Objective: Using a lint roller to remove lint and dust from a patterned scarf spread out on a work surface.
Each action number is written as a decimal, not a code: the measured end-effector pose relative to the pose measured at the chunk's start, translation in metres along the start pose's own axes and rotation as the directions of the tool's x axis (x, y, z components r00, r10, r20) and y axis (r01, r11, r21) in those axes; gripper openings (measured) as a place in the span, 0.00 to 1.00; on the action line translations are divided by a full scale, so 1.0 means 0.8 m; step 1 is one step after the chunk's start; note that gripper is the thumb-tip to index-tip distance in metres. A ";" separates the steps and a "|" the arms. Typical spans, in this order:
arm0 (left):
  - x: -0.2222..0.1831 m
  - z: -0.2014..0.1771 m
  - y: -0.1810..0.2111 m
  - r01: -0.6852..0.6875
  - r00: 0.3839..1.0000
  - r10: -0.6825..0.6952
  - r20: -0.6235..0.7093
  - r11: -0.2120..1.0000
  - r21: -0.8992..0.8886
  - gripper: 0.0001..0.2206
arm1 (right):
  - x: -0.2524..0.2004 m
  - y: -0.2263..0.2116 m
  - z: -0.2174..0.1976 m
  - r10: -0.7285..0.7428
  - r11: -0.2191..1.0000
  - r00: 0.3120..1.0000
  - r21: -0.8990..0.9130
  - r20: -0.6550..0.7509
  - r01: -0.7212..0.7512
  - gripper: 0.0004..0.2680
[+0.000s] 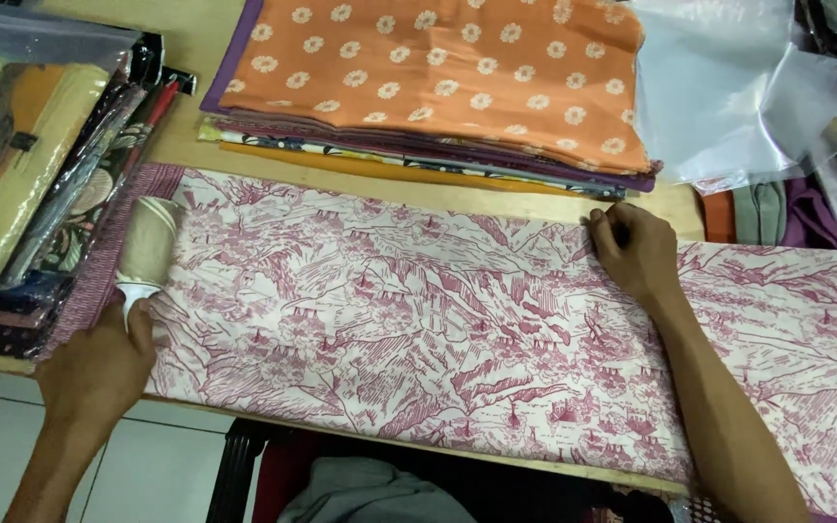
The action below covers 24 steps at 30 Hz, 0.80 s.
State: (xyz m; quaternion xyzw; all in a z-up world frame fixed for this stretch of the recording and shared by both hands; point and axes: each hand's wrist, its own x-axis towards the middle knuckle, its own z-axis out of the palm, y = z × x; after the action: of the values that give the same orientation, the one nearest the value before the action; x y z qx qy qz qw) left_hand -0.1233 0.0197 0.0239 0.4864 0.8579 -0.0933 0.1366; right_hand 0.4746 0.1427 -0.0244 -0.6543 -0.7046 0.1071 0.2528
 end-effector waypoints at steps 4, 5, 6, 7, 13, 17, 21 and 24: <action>-0.046 0.009 0.015 -0.110 0.984 0.118 -0.130 0.992 0.067 0.24 | -0.003 -0.007 -0.005 0.005 1.000 1.000 0.023 -0.010 -0.005 0.14; -0.065 0.010 0.026 -0.103 0.994 0.106 -0.030 0.991 0.089 0.24 | -0.004 -0.006 -0.005 -0.012 0.999 1.000 0.031 -0.014 0.012 0.14; -0.084 0.011 0.037 -0.098 0.993 0.091 0.070 0.989 0.112 0.24 | -0.004 -0.005 -0.004 -0.029 0.999 0.999 0.039 -0.018 0.029 0.14; -0.101 0.045 0.034 -0.093 0.994 0.086 0.070 0.990 0.110 0.24 | -0.004 -0.004 -0.004 -0.033 0.999 0.999 0.040 -0.016 0.034 0.14; -0.160 0.141 0.026 -0.391 0.805 0.491 -0.334 0.862 0.324 0.21 | -0.003 -0.004 -0.004 -0.014 0.999 1.000 0.031 0.003 0.014 0.13; -0.146 0.108 0.011 -0.322 0.903 0.387 -0.187 0.897 0.302 0.22 | -0.005 -0.006 -0.006 -0.024 1.000 1.000 0.021 0.008 0.023 0.13; -0.128 0.061 0.000 -0.194 0.979 0.170 0.112 0.946 0.259 0.22 | -0.007 -0.009 -0.009 0.011 0.999 1.000 0.041 0.021 -0.012 0.16; -0.115 0.040 -0.014 -0.067 0.993 0.041 0.115 0.970 0.232 0.23 | -0.007 -0.007 -0.007 -0.007 1.000 1.000 -0.002 0.006 0.007 0.17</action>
State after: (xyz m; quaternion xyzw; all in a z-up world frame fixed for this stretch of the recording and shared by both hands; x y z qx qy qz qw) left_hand -0.0837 -0.0700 0.0236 0.5167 0.8184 -0.2172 0.1272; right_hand 0.4723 0.1359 -0.0182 -0.6517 -0.7079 0.1073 0.2505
